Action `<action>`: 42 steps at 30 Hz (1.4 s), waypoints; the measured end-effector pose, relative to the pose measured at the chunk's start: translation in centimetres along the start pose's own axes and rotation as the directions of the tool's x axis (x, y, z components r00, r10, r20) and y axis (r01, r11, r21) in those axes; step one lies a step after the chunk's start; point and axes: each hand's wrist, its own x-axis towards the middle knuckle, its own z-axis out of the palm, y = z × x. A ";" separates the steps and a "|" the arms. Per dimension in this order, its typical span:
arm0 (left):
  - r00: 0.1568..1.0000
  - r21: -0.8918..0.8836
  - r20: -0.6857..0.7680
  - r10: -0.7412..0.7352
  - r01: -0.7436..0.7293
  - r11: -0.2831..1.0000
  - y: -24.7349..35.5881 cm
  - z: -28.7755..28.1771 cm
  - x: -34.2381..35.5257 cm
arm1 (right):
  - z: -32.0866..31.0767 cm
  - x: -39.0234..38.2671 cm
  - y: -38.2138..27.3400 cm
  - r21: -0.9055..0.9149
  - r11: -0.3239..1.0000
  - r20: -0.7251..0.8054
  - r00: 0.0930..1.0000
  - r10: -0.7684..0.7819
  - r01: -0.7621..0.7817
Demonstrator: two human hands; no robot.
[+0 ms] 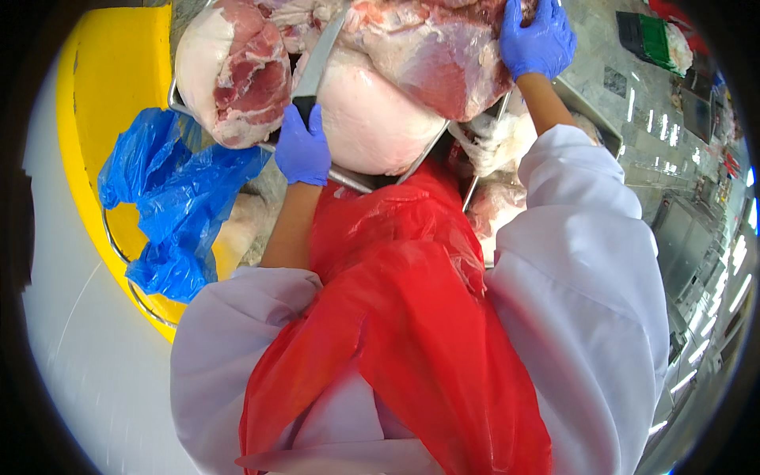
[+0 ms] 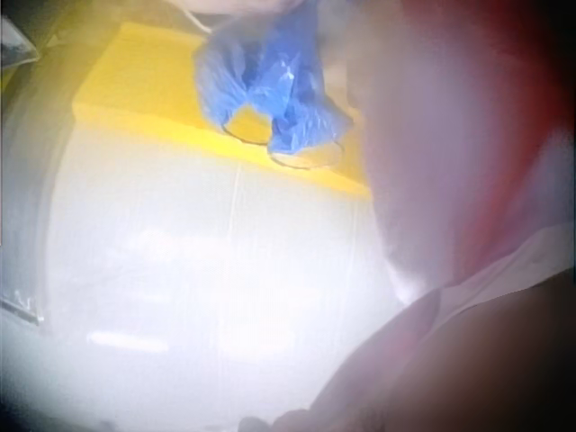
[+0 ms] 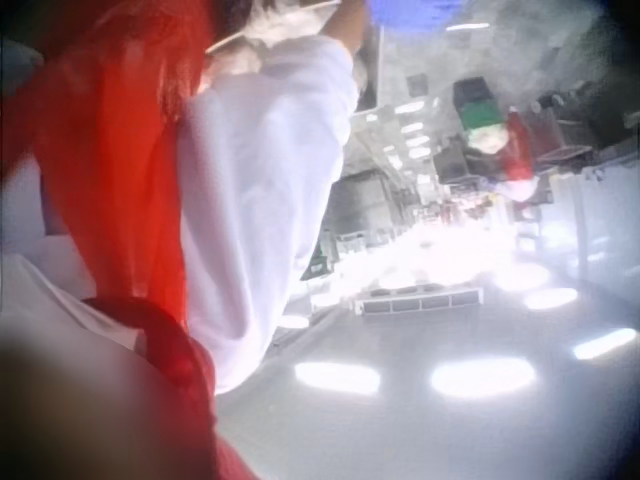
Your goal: The person is cutting raw meat with a knife. They are wearing blue gloves and a red apron. The meat is placed on a metal tray, and the person is using a knife to cut it into smaller pieces.
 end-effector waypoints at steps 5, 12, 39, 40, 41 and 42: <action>0.943 -0.125 0.291 -0.159 0.202 0.971 1.0 2.1 0.0 | -0.1 -0.3 -0.2 -0.026 1.000 0.025 1.000 0.012 -0.012; 0.919 -0.155 0.360 -0.158 0.227 0.962 1.4 2.3 0.4 | -0.3 -0.1 -0.5 -0.042 0.998 0.051 0.997 0.058 -0.056; 0.868 -0.154 0.448 -0.212 0.309 0.939 1.7 1.7 2.6 | -0.7 -0.3 -0.8 -0.018 0.998 0.049 0.997 0.060 -0.060; 0.853 -0.163 0.471 -0.225 0.335 0.928 1.8 2.0 2.4 | -0.7 -0.3 -0.8 -0.009 0.998 0.051 0.997 0.063 -0.063; 0.836 -0.170 0.498 -0.231 0.355 0.919 2.0 2.2 2.2 | -0.6 -0.2 -0.8 0.007 0.998 0.055 0.996 0.066 -0.067; 0.840 -0.175 0.488 -0.236 0.359 0.917 2.1 2.2 2.0 | -0.5 -0.2 -0.7 0.040 0.997 0.047 0.997 0.068 -0.070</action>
